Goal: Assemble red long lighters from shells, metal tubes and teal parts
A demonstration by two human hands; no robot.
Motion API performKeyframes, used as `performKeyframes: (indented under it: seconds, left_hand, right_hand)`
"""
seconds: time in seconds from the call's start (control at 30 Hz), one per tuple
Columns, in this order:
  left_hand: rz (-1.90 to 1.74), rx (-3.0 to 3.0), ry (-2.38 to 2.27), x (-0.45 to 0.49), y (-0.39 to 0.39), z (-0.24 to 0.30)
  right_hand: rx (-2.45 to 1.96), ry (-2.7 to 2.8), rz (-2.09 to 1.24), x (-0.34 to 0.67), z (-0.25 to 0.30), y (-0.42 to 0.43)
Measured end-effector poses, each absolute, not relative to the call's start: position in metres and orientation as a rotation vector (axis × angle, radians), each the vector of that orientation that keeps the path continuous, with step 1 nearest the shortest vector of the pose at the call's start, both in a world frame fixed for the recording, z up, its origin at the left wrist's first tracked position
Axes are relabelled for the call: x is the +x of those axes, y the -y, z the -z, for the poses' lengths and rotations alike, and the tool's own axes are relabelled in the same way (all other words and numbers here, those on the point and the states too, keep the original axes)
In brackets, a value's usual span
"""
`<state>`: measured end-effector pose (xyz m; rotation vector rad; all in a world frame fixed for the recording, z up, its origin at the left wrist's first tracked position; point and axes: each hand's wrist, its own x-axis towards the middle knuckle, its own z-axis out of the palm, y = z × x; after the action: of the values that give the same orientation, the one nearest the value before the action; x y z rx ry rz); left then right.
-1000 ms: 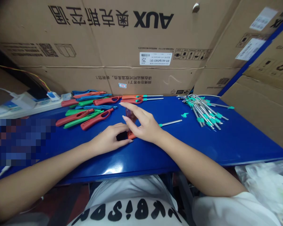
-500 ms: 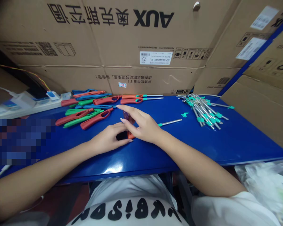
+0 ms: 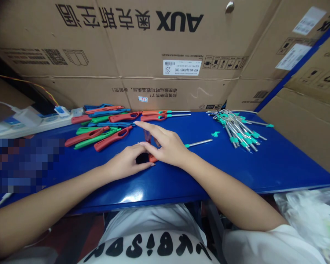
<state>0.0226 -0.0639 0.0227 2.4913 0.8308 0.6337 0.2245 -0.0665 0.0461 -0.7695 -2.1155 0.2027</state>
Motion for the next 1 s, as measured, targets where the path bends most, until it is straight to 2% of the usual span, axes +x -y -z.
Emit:
performKeyframes:
  seconds: [0.1, 0.3, 0.5, 0.73, 0.9, 1.0]
  left_hand:
    - [-0.649, 2.495, -0.813, 0.023, 0.064, -0.023]
    - [-0.633, 2.485, -0.773, 0.023, 0.064, -0.026]
    - [-0.644, 2.501, -0.775, 0.023, 0.064, -0.025]
    - [-0.627, 2.496, -0.788, 0.023, 0.064, -0.025]
    - [-0.615, 2.486, -0.778, 0.023, 0.065, -0.026]
    - [-0.621, 2.493, -0.782, 0.023, 0.064, -0.024]
  right_hand:
    - [-0.738, 2.159, 0.005, 0.226, -0.047, 0.067]
    - [-0.645, 2.145, -0.025, 0.225, -0.053, 0.07]
    - [-0.68, 2.093, 0.21, 0.227, -0.052, 0.067]
    - [-0.643, 2.109, -0.13, 0.225, -0.056, 0.068]
    - [-0.689, 2.046, 0.09, 0.227, -0.054, 0.066]
    - [-0.627, 2.09, 0.058, 0.227, -0.055, 0.067]
